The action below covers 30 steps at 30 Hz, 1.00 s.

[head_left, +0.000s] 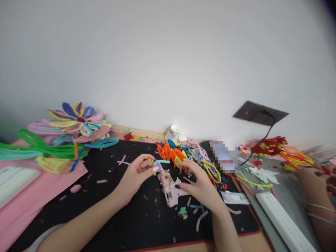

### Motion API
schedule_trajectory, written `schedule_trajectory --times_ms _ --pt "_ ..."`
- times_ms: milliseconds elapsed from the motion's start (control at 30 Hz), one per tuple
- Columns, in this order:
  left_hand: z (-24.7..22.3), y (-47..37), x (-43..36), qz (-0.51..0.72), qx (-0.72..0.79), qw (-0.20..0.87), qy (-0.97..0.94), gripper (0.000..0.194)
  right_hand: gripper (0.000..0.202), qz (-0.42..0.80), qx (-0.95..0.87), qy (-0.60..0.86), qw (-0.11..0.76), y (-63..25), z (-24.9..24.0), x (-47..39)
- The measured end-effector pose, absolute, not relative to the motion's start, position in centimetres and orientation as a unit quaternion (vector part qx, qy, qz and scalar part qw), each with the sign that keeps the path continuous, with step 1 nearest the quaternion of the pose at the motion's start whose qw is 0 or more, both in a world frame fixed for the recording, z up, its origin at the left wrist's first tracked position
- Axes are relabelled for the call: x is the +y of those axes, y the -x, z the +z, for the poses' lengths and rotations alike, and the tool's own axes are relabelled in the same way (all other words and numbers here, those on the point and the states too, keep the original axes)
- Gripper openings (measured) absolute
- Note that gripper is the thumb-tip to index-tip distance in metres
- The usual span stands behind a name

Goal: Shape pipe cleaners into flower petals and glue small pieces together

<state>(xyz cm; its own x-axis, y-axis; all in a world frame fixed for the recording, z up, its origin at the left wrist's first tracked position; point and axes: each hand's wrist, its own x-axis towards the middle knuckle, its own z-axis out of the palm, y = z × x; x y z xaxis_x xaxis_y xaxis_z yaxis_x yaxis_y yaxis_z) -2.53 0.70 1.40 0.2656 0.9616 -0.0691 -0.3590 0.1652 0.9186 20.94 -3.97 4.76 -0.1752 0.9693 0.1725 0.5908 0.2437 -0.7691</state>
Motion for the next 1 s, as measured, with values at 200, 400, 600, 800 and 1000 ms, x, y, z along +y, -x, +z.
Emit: schedule_trajectory --times_ms 200,400,600,800,1000 --pt "1.0 2.5 0.4 0.454 0.311 0.703 -0.451 0.031 0.034 0.229 -0.736 0.478 0.422 -18.7 4.2 -3.9" --pt "0.8 2.5 0.6 0.454 0.309 0.69 -0.472 0.031 0.025 0.15 -0.73 0.458 0.484 -17.3 3.1 -3.8" --pt "0.6 2.5 0.7 0.459 0.317 0.683 -0.472 0.032 0.026 0.14 -0.725 0.455 0.497 -16.9 2.8 -3.9" --pt "0.6 2.4 0.6 0.46 0.326 0.669 -0.485 0.029 0.025 0.13 -0.723 0.457 0.501 -16.7 2.5 -3.9" --pt "0.7 2.5 0.5 0.466 0.331 0.644 -0.509 0.027 0.025 0.125 -0.722 0.464 0.498 -16.6 2.4 -3.8"
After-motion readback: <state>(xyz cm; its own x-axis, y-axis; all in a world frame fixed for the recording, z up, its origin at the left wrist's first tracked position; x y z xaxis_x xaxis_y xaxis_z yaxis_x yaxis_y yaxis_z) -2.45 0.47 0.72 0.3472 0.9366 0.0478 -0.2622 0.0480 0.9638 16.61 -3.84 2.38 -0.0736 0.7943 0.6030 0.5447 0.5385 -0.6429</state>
